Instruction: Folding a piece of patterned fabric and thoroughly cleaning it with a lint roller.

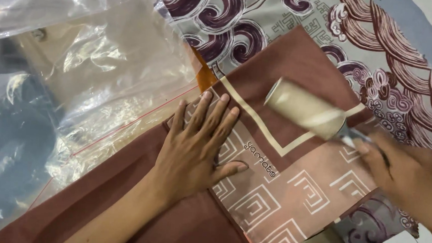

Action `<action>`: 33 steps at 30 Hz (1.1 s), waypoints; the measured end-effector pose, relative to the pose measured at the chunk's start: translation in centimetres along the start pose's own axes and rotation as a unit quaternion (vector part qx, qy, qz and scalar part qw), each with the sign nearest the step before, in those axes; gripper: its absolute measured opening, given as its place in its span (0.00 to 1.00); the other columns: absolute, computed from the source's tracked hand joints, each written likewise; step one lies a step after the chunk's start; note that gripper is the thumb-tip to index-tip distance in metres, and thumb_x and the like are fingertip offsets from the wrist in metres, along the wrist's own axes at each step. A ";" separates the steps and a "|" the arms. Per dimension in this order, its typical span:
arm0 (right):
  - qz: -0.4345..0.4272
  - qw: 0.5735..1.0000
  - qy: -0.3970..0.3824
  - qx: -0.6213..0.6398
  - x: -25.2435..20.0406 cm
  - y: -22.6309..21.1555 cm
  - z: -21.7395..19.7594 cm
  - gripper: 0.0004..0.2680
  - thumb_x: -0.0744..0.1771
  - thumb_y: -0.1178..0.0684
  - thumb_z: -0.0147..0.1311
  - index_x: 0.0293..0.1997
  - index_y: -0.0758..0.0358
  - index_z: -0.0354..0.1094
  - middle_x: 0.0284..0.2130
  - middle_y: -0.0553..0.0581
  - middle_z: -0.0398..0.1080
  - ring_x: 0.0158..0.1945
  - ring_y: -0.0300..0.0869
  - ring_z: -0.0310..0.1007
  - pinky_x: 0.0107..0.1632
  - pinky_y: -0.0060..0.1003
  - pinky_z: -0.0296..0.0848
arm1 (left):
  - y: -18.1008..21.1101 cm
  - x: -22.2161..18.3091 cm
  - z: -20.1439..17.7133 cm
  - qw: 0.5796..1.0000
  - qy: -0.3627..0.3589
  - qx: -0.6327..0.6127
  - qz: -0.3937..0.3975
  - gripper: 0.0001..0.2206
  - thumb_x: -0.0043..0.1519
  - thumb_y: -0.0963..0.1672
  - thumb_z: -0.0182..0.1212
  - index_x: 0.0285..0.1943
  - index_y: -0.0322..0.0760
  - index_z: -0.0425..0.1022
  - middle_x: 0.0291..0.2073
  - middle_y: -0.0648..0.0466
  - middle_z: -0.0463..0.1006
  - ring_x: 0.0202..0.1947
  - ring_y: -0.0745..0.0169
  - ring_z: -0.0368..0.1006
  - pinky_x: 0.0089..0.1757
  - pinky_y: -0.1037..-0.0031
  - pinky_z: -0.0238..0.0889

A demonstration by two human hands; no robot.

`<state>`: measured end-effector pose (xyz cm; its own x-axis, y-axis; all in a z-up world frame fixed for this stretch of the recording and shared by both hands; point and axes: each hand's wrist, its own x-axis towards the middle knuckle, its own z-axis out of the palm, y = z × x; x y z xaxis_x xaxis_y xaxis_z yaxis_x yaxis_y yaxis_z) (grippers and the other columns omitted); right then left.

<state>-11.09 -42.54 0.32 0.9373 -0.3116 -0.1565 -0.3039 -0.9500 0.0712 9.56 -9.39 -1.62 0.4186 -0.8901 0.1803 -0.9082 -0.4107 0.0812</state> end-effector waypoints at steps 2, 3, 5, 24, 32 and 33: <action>0.037 0.998 -0.009 -0.041 1.0 0.7 0.7 0.12 0.72 0.38 0.37 0.55 0.45 0.65 0.16 0.50 0.73 0.17 0.48 0.73 0.22 0.46 0.69 | 0.0 0.0 0.0 1.000 0.009 -0.002 0.003 0.42 0.66 0.66 0.38 0.82 0.42 0.50 0.80 0.46 0.48 0.80 0.45 0.39 0.72 0.50 0.23; 0.072 0.994 -0.017 -0.083 1.5 1.0 1.0 0.13 0.74 0.36 0.34 0.47 0.47 0.64 0.19 0.52 0.72 0.22 0.53 0.75 0.26 0.48 0.68 | 0.0 0.0 0.0 1.000 0.019 -0.004 0.003 0.42 0.66 0.66 0.40 0.82 0.42 0.51 0.80 0.46 0.50 0.80 0.44 0.41 0.71 0.50 0.24; 0.078 0.994 0.012 -0.081 2.1 1.5 1.3 0.14 0.76 0.36 0.35 0.45 0.49 0.65 0.19 0.55 0.71 0.21 0.54 0.73 0.26 0.47 0.65 | 0.0 0.0 0.1 1.000 0.017 0.003 0.005 0.42 0.66 0.67 0.40 0.82 0.43 0.51 0.80 0.46 0.49 0.80 0.45 0.40 0.71 0.50 0.23; 0.059 0.988 0.035 0.136 1.8 0.1 -0.9 0.17 0.74 0.40 0.35 0.32 0.57 0.62 0.12 0.53 0.59 0.12 0.47 0.60 0.21 0.45 0.56 | 3.3 8.8 -1.4 0.975 0.208 -0.081 0.009 0.17 0.67 0.41 0.54 0.64 0.27 0.69 0.58 0.39 0.78 0.59 0.41 0.74 0.62 0.54 0.65; 0.122 0.982 -0.046 0.135 2.8 -0.2 -1.4 0.16 0.72 0.37 0.40 0.32 0.58 0.60 0.14 0.60 0.64 0.20 0.56 0.65 0.28 0.49 0.59 | 3.5 10.5 3.2 0.987 0.126 -0.090 -0.031 0.36 0.69 0.57 0.51 0.74 0.21 0.59 0.74 0.36 0.59 0.76 0.40 0.53 0.72 0.48 0.46; 0.115 0.985 -0.057 0.113 2.9 -0.4 -1.3 0.16 0.71 0.36 0.43 0.34 0.59 0.57 0.17 0.65 0.65 0.26 0.63 0.66 0.33 0.52 0.59 | 3.5 10.4 3.2 0.990 0.122 -0.062 -0.038 0.38 0.69 0.59 0.49 0.73 0.20 0.60 0.74 0.36 0.59 0.76 0.41 0.53 0.71 0.49 0.46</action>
